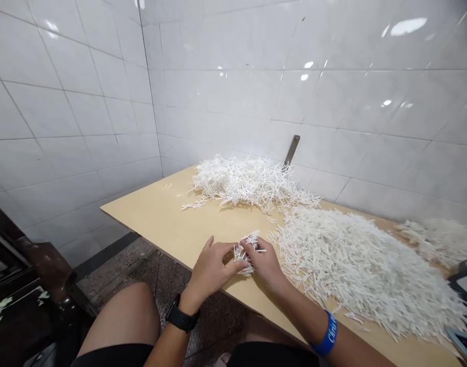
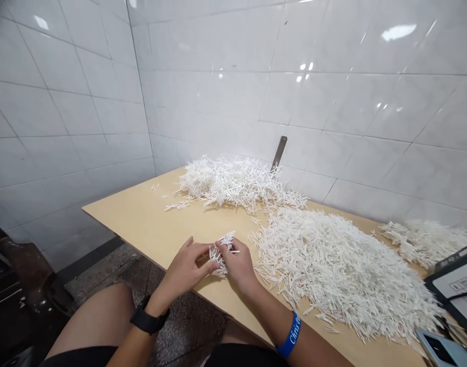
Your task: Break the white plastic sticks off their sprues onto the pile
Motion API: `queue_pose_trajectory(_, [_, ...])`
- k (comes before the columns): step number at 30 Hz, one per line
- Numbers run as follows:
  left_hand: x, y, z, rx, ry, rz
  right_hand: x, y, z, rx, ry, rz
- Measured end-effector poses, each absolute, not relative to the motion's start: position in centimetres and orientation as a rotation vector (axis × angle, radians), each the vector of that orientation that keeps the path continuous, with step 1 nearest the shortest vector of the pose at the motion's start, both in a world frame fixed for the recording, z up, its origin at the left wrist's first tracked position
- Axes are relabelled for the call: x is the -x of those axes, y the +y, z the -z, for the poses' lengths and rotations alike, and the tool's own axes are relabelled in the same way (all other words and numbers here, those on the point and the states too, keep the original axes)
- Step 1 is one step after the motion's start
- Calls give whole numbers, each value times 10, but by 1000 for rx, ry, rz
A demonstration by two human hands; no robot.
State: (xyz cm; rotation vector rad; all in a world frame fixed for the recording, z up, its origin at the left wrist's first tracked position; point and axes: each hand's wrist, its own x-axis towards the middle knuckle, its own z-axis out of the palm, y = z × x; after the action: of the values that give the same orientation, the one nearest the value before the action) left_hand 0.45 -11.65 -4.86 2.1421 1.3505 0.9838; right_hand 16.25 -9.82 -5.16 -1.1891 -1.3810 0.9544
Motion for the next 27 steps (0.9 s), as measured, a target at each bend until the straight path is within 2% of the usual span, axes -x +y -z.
queue_pose_trajectory(6, [-4, -113, 55, -2001, 1398, -1166, -157, -103, 50, 1068, -1374, -1130])
queue_pose_trajectory(11, [0, -111, 58, -1835, 1252, -1284, -156, -102, 53, 1004, -1400, -1299])
queue_pose_trajectory(15, [-1, -110, 61, -1714, 1218, -1381, -158, -105, 53, 975, -1681, -1236])
queue_pose_trajectory(21, [7, -100, 64, -1312, 1458, -1590, -162, -113, 47, 899, -1913, -1163])
queue_pose_trajectory(27, [9, -103, 64, -1391, 1354, -1379, -166, -100, 52, 997, -1718, -1030])
